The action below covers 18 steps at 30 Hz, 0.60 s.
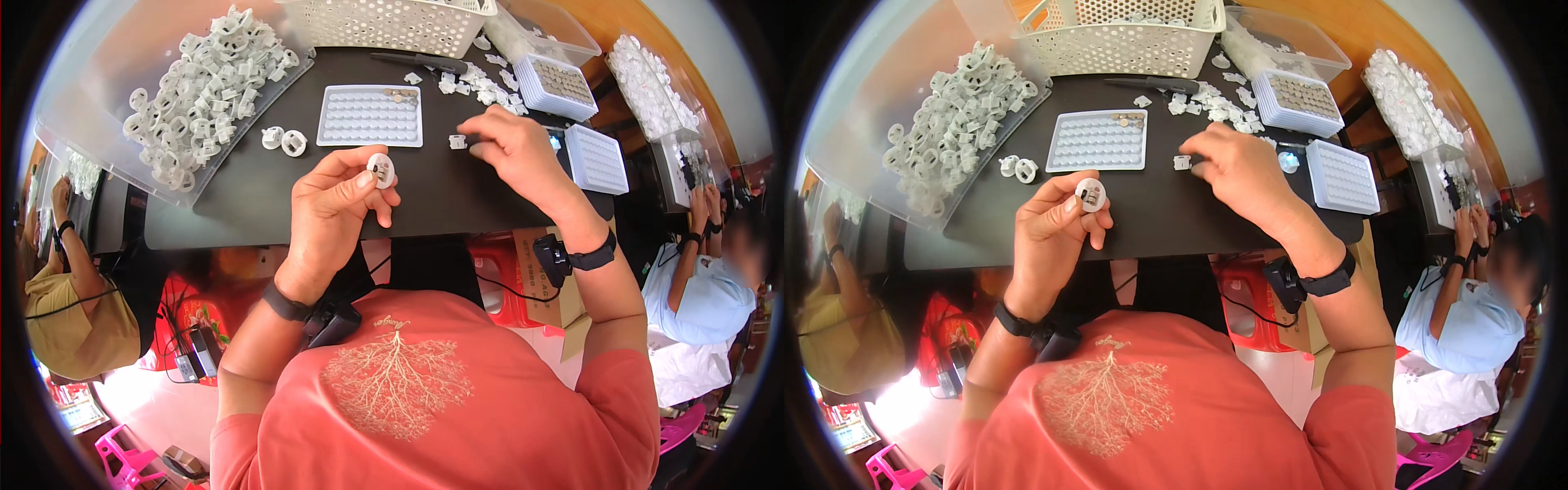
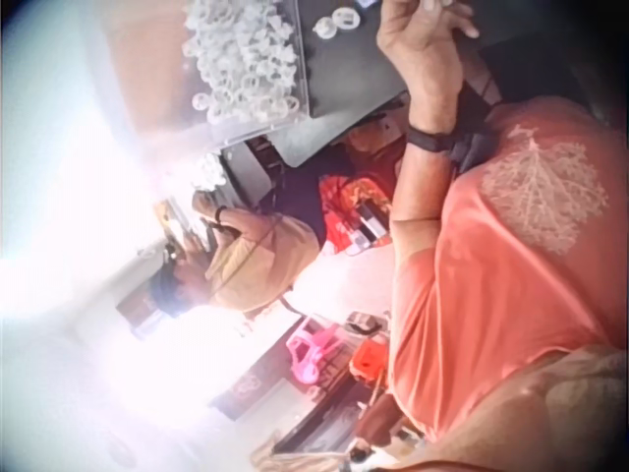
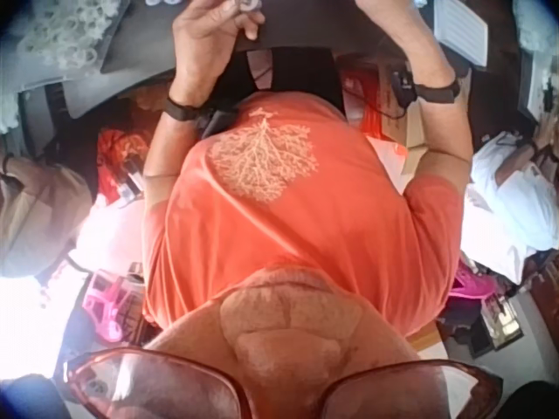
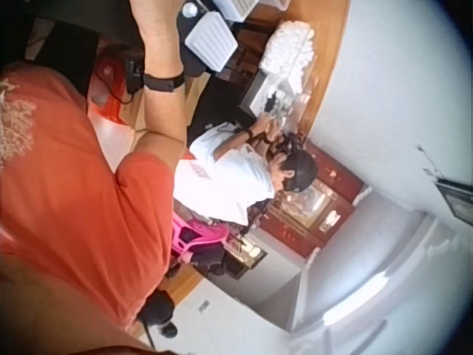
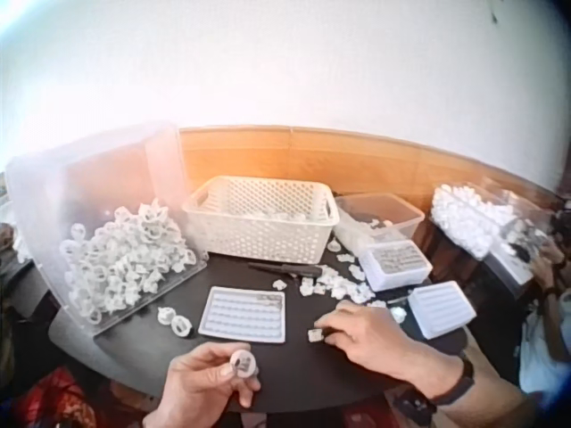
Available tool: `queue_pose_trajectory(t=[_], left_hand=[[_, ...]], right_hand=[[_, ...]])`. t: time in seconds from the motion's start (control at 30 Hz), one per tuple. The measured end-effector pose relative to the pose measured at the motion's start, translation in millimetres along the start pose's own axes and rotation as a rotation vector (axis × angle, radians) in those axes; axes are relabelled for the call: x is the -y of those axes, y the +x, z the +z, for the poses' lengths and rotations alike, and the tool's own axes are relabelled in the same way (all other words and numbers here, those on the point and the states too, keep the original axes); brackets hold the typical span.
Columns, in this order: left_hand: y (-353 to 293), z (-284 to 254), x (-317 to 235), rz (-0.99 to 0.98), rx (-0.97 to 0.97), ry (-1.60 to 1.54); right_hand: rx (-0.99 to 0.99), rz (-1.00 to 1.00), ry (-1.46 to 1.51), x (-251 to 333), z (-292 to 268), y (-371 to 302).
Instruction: Manually assembling small white plastic components by inserting metal inserts and other plastic pieces.
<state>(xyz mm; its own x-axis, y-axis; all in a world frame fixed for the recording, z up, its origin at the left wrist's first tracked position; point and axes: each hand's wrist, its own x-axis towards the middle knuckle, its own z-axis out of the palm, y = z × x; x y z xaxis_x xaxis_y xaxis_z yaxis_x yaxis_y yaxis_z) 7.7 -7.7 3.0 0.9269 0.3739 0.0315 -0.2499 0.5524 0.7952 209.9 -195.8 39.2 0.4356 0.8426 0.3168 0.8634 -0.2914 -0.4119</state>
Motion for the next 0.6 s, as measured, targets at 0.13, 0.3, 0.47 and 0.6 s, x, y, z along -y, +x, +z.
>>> queue_pose_trajectory(t=[0.13,0.3,0.47,0.6], left_hand=[[0,1,1,0.015,0.004,0.027],[-2,3,0,0.019,-0.014,-0.014],[-3,3,-1,0.023,-0.015,0.001],[-3,-1,0,0.032,-0.002,0.030]], right_hand=[[-0.137,0.087,-0.041,1,7,-3],[-0.176,0.020,-0.461,19,33,-7],[-0.252,-0.010,-0.392,17,43,-9],[-0.308,-0.029,-0.273,15,43,-9]])
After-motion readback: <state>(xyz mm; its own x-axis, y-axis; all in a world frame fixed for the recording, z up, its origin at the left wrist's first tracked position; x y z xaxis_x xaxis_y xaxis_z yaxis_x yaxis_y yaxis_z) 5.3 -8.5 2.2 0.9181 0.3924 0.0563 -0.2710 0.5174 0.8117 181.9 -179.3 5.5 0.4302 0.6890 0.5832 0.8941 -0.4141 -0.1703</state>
